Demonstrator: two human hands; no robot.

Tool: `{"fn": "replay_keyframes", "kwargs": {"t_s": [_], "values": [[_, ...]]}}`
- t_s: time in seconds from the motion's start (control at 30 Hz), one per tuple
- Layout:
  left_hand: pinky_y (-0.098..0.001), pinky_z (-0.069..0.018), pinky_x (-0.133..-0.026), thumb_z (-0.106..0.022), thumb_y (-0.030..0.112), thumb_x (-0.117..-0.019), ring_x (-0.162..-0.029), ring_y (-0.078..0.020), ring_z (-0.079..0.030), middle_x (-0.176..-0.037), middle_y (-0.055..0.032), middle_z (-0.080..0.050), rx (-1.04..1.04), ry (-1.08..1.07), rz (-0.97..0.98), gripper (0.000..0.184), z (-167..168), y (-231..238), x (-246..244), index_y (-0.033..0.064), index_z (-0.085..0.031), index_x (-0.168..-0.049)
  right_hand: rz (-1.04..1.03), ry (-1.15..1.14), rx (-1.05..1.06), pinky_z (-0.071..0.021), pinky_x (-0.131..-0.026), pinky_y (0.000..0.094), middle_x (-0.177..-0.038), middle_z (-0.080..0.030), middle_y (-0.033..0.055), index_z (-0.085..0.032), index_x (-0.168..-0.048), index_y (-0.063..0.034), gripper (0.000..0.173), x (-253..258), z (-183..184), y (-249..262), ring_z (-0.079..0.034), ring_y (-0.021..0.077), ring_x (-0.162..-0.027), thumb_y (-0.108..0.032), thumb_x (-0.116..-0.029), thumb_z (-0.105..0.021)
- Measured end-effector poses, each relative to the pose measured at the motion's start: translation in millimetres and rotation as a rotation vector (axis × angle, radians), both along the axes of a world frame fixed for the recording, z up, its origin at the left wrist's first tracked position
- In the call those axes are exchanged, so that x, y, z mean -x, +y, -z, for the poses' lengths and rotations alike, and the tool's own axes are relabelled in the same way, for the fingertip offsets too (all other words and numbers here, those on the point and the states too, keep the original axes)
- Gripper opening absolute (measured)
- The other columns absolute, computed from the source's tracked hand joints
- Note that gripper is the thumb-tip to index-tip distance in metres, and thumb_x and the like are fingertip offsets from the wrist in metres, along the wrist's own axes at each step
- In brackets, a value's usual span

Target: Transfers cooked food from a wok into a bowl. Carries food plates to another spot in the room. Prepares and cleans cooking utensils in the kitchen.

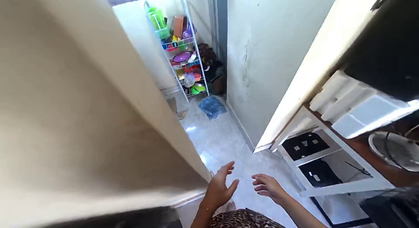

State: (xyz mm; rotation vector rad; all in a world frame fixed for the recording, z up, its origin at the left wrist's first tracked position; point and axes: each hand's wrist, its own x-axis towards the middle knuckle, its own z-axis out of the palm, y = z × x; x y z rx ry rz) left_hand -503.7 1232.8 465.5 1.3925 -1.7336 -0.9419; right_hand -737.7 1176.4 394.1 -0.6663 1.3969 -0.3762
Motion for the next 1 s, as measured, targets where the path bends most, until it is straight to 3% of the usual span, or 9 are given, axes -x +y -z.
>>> {"fn": "replay_keyframes", "kwargs": {"t_s": [0.17,0.33,0.43,0.5,0.67,0.83,1.0], "values": [[-0.0463,-0.0515,-0.106,-0.067,0.013,-0.0956,-0.121,-0.0334,-0.065,-0.136,-0.0243,-0.062,0.022,-0.025,0.17,0.056,-24,-129,-3,-0.0053,-0.05,-0.145,0.234,-0.017,0.014,-0.0536,-0.068,0.0349,-0.1,-0.068,0.0151,-0.059,-0.131,0.0005,0.034,-2,17,-91,-0.066,0.0203,-0.078,-0.022,-0.1114,-0.042],[-0.0451,-0.0524,-0.104,-0.066,0.014,-0.0954,-0.118,-0.035,-0.066,-0.132,-0.0293,-0.062,0.033,0.099,-0.019,0.054,10,-204,-21,-0.0114,-0.051,-0.141,0.392,-0.068,-0.118,-0.0483,-0.056,0.0252,-0.078,-0.058,0.0035,-0.057,-0.117,-0.0021,0.026,-46,62,-214,-0.055,0.0101,-0.059,-0.021,-0.1109,-0.042],[-0.0451,-0.0524,-0.103,-0.068,0.011,-0.0942,-0.117,-0.0358,-0.066,-0.133,-0.0296,-0.061,-0.063,0.102,-0.268,0.055,36,-241,-40,-0.0112,-0.051,-0.141,0.256,-0.101,-0.113,-0.0487,-0.053,0.0239,-0.069,-0.055,-0.0001,-0.054,-0.102,-0.006,0.019,-83,71,-316,-0.054,0.0084,-0.054,-0.018,-0.11,-0.042],[-0.0458,-0.0504,-0.106,-0.066,0.013,-0.0956,-0.121,-0.0354,-0.064,-0.136,-0.0279,-0.06,-0.139,0.077,-0.442,0.055,32,-266,-56,-0.0083,-0.05,-0.144,0.12,-0.115,-0.064,-0.0481,-0.051,0.0237,-0.065,-0.053,-0.0014,-0.051,-0.092,-0.0093,0.023,-113,60,-388,-0.053,0.0078,-0.052,-0.019,-0.1098,-0.04],[-0.0447,-0.0502,-0.107,-0.064,0.019,-0.0973,-0.124,-0.032,-0.063,-0.138,-0.0241,-0.06,-0.116,0.089,-0.799,0.055,19,-328,-99,-0.0046,-0.05,-0.145,-0.107,-0.126,0.093,-0.0486,-0.048,0.0244,-0.059,-0.053,-0.003,-0.048,-0.079,-0.0134,0.039,-216,18,-549,-0.054,0.0085,-0.049,-0.035,-0.1109,-0.044],[-0.0443,-0.049,-0.109,-0.064,0.019,-0.0976,-0.126,-0.0323,-0.062,-0.141,-0.0242,-0.058,-0.183,0.143,-1.065,0.056,35,-368,-152,-0.0049,-0.049,-0.146,-0.308,-0.213,0.067,-0.049,-0.051,0.0234,-0.064,-0.055,-0.0039,-0.051,-0.086,-0.014,0.037,-334,12,-629,-0.054,0.0071,-0.052,-0.038,-0.1117,-0.038],[-0.0463,-0.0475,-0.11,-0.065,0.02,-0.098,-0.127,-0.0335,-0.06,-0.142,-0.0234,-0.057,-0.346,0.149,-1.197,0.058,61,-423,-252,-0.0008,-0.047,-0.149,-0.579,-0.092,-0.069,-0.0482,-0.054,0.0244,-0.073,-0.055,0.0001,-0.056,-0.104,-0.0064,0.027,-423,50,-661,-0.053,0.0088,-0.055,-0.027,-0.1113,-0.039]]}}
